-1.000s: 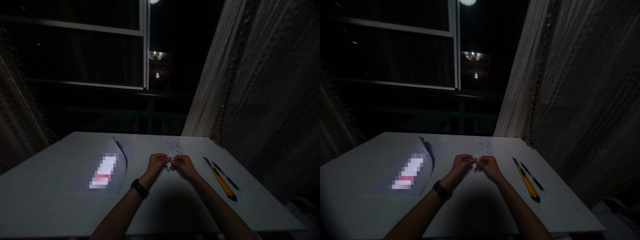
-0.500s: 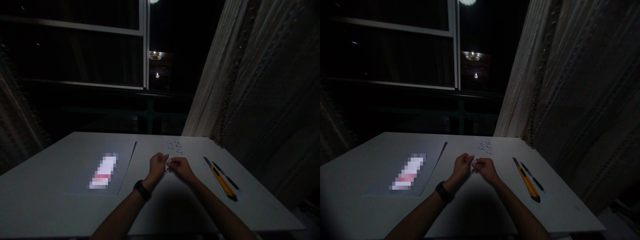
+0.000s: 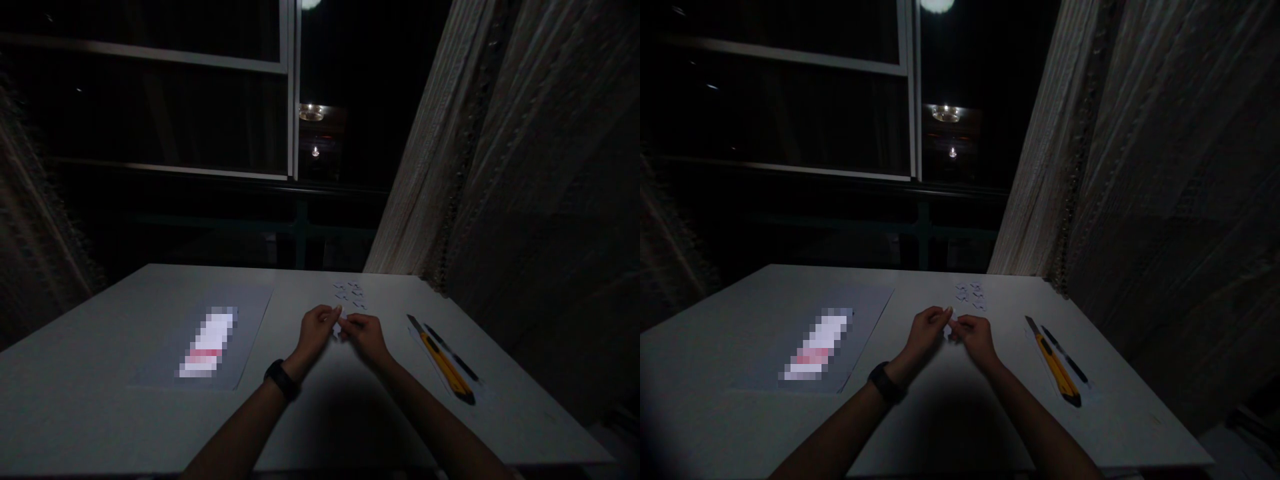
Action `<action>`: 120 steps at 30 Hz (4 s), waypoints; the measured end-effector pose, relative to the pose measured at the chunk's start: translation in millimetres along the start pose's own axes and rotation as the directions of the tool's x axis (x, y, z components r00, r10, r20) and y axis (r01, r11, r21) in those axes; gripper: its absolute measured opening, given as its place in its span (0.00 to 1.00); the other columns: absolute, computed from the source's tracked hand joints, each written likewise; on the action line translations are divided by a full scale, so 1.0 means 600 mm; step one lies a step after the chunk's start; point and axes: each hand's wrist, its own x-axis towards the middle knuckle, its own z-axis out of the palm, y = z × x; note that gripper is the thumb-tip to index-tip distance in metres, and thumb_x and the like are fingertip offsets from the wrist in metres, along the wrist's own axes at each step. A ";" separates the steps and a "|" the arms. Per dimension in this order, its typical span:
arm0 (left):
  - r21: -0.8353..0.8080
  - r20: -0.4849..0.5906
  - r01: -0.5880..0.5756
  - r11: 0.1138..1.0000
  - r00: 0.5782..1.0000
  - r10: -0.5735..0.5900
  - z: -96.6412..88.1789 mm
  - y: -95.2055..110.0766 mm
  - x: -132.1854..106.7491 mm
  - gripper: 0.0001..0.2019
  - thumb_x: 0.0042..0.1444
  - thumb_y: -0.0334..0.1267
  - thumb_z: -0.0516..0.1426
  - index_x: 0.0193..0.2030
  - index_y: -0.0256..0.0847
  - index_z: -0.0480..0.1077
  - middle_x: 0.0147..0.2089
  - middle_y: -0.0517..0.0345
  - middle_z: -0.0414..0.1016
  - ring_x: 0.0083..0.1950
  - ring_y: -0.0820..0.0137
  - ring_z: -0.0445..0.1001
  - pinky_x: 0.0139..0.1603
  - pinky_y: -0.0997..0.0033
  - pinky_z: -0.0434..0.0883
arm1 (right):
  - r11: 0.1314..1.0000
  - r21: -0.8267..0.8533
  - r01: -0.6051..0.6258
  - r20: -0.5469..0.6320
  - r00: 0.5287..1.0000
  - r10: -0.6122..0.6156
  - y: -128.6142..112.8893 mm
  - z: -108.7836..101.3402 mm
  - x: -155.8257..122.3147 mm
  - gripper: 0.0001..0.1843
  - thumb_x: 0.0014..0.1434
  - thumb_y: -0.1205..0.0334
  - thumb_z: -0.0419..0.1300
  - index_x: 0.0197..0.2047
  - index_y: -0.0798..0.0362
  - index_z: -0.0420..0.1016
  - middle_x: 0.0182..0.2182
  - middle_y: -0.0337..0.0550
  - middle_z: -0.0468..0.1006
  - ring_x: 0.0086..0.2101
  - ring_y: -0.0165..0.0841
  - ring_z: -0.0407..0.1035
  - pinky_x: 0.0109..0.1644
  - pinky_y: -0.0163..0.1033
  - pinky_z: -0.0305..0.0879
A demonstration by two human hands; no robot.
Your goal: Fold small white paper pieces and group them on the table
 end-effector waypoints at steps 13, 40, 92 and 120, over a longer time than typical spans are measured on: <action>0.295 -0.147 -0.024 0.955 0.987 0.070 -0.009 0.000 0.000 0.18 0.47 0.50 0.54 0.17 0.38 0.65 0.17 0.62 0.64 0.24 0.73 0.63 0.27 0.75 0.58 | 0.999 0.035 0.028 -0.004 1.000 -0.028 -0.005 -0.010 -0.001 0.16 0.50 0.49 0.58 0.23 0.55 0.69 0.17 0.39 0.70 0.20 0.29 0.66 0.26 0.35 0.64; -0.239 0.063 0.178 0.955 0.984 -0.168 0.003 -0.006 -0.003 0.21 0.39 0.53 0.60 0.25 0.31 0.70 0.23 0.51 0.73 0.22 0.73 0.69 0.23 0.77 0.60 | 0.980 0.200 0.006 -0.120 0.993 0.018 0.006 -0.001 0.003 0.17 0.43 0.57 0.63 0.38 0.54 0.72 0.21 0.38 0.74 0.24 0.35 0.72 0.30 0.39 0.68; -0.247 0.363 0.504 0.828 0.840 -0.404 -0.031 -0.005 -0.001 0.16 0.38 0.39 0.63 0.35 0.31 0.72 0.38 0.43 0.76 0.33 0.68 0.75 0.25 0.79 0.63 | 0.964 -0.234 0.130 -0.175 0.969 -0.173 0.008 -0.009 0.003 0.06 0.48 0.63 0.58 0.28 0.52 0.77 0.30 0.44 0.79 0.33 0.37 0.72 0.42 0.44 0.66; -0.510 0.416 0.548 0.663 0.832 -0.367 -0.033 -0.010 0.002 0.11 0.37 0.20 0.61 0.31 0.29 0.71 0.33 0.49 0.75 0.34 0.69 0.75 0.40 0.73 0.71 | 0.851 -0.353 0.388 -0.152 0.874 -0.462 0.005 0.008 -0.019 0.08 0.52 0.66 0.57 0.27 0.48 0.77 0.39 0.43 0.75 0.42 0.38 0.65 0.48 0.48 0.61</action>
